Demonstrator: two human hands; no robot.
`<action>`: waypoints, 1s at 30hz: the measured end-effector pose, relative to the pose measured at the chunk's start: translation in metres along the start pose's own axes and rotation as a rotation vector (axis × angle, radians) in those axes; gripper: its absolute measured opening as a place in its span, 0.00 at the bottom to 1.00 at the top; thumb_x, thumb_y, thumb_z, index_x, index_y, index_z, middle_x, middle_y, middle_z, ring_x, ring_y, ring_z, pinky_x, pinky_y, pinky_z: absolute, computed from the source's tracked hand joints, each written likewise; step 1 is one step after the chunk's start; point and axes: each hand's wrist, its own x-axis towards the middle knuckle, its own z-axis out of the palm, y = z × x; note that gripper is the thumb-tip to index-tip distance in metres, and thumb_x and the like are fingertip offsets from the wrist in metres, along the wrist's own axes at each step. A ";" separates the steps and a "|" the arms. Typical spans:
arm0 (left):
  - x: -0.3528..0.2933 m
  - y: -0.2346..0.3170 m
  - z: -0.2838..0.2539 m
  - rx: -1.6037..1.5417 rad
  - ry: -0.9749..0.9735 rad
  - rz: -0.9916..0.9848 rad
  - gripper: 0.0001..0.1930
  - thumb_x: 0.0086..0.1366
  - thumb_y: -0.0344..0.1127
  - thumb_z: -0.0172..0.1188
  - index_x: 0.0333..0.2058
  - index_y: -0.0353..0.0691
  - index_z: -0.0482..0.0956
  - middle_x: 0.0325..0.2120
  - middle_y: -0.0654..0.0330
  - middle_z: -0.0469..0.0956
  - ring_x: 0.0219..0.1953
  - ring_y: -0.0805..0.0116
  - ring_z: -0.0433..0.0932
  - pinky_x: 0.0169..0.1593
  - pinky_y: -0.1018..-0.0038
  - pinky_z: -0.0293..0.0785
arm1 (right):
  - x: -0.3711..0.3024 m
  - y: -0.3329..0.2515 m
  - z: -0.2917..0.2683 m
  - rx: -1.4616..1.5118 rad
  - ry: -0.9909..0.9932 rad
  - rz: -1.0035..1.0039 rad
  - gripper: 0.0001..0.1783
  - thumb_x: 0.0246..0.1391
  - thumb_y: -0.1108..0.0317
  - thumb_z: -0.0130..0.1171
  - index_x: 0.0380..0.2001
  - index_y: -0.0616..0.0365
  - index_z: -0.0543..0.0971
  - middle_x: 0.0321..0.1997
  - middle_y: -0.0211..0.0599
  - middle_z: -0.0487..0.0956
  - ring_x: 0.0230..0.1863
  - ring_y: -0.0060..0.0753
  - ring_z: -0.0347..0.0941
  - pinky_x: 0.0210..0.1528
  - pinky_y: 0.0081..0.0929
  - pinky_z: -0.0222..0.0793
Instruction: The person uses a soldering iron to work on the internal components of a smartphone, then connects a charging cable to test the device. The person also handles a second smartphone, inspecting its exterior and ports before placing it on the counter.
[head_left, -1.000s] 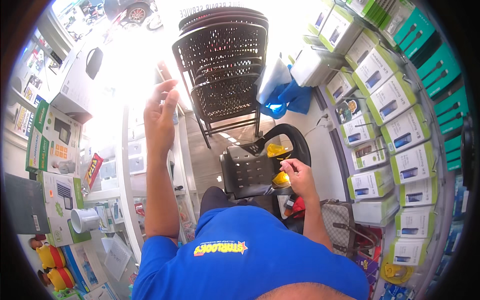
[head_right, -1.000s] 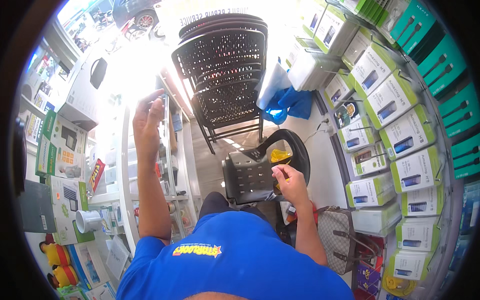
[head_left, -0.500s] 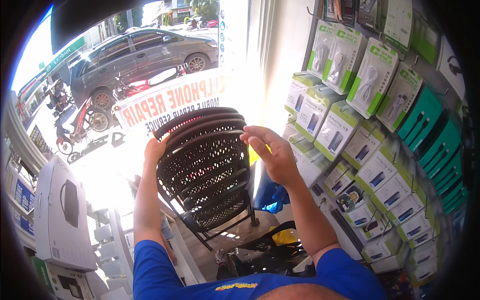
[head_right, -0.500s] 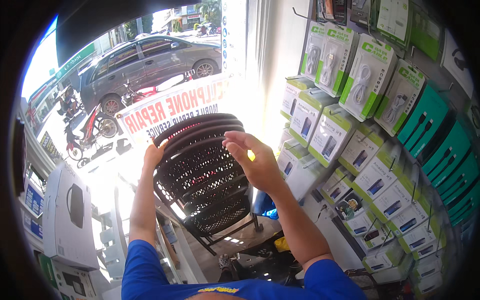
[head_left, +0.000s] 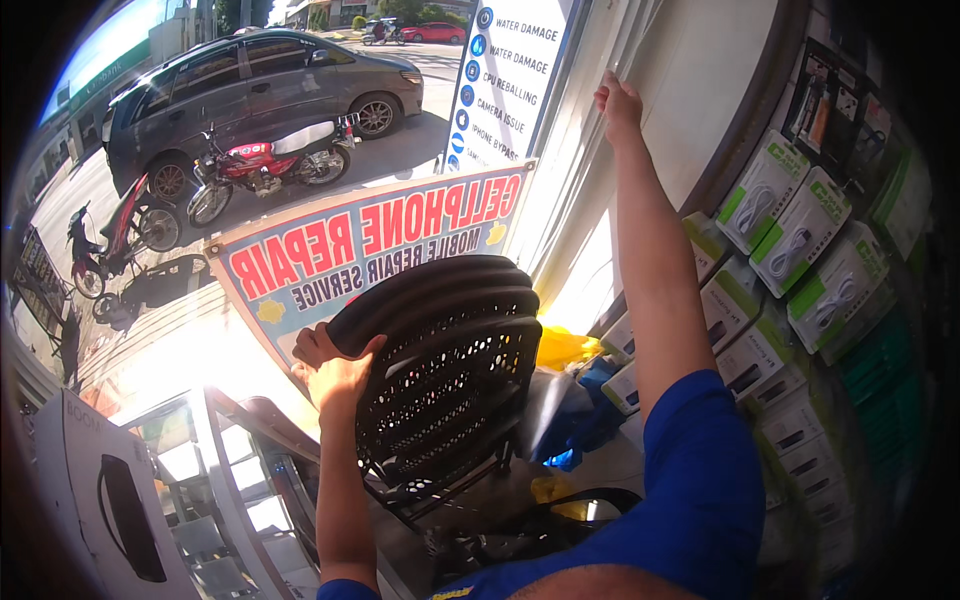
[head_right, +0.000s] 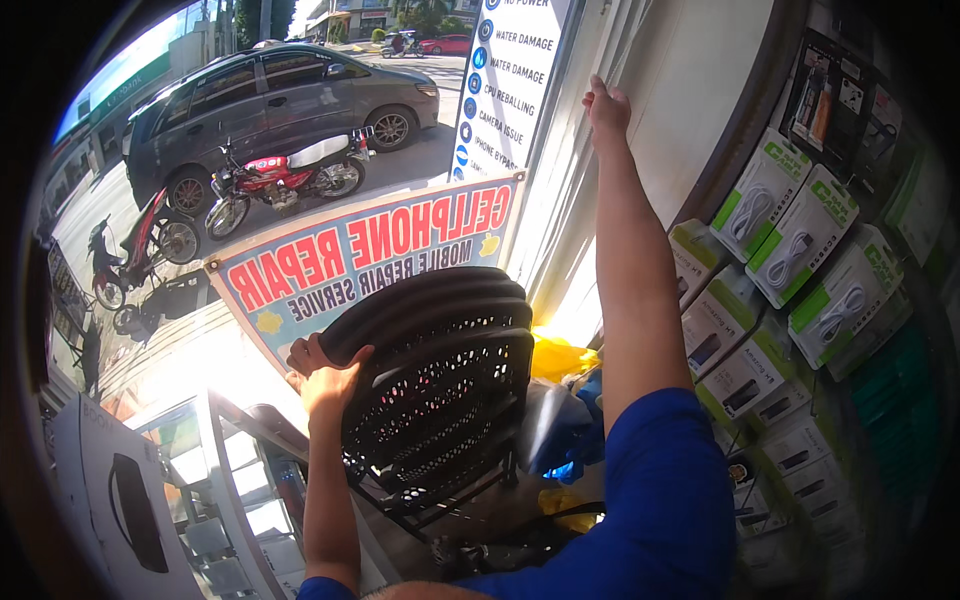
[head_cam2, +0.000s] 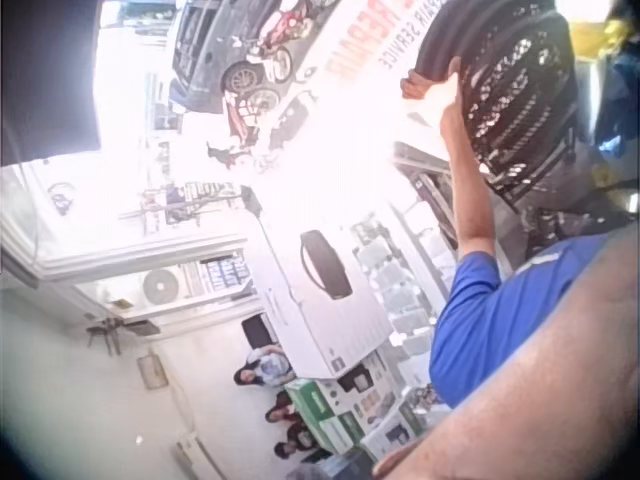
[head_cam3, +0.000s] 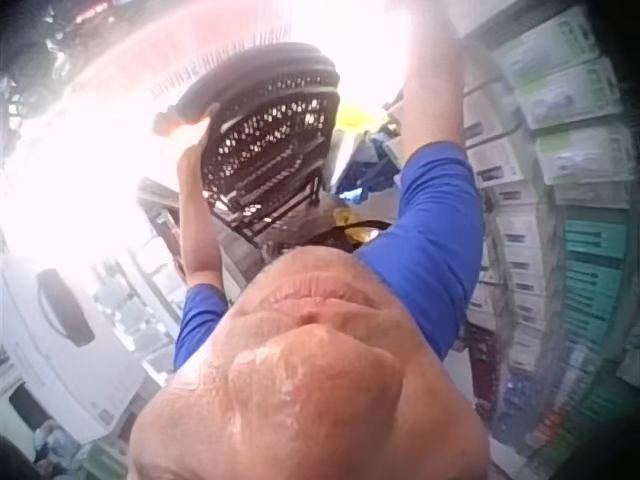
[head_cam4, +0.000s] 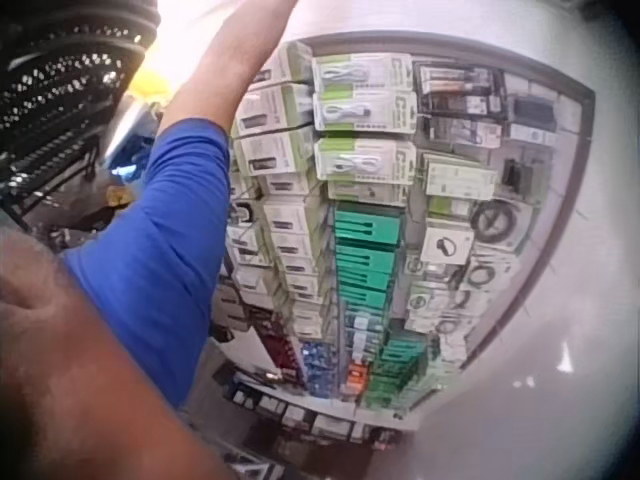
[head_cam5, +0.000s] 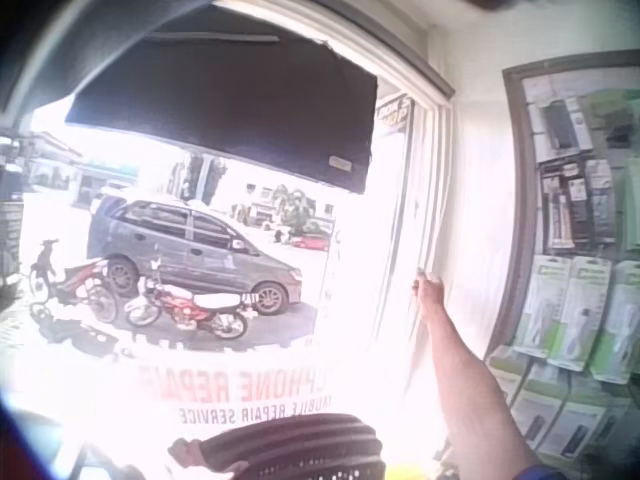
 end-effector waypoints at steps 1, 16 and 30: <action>-0.006 -0.004 0.002 -0.002 -0.014 0.020 0.60 0.58 0.82 0.63 0.71 0.36 0.63 0.69 0.46 0.61 0.74 0.44 0.57 0.73 0.41 0.55 | -0.005 -0.011 0.005 0.173 -0.042 0.019 0.35 0.68 0.49 0.68 0.61 0.69 0.72 0.45 0.40 0.80 0.42 0.37 0.81 0.60 0.40 0.79; -0.066 0.008 -0.041 -0.093 -0.047 0.078 0.58 0.56 0.76 0.71 0.67 0.28 0.68 0.61 0.43 0.71 0.69 0.47 0.66 0.74 0.47 0.51 | -0.110 -0.037 -0.011 -0.225 0.160 -0.371 0.24 0.76 0.53 0.49 0.46 0.61 0.87 0.37 0.41 0.87 0.38 0.37 0.79 0.49 0.36 0.73; -0.062 -0.006 -0.034 -0.150 0.119 0.126 0.53 0.58 0.74 0.70 0.61 0.26 0.73 0.59 0.41 0.74 0.68 0.41 0.67 0.75 0.44 0.55 | -0.245 0.030 -0.113 0.449 -0.507 0.233 0.28 0.71 0.44 0.63 0.59 0.58 0.80 0.37 0.31 0.85 0.40 0.27 0.84 0.53 0.34 0.80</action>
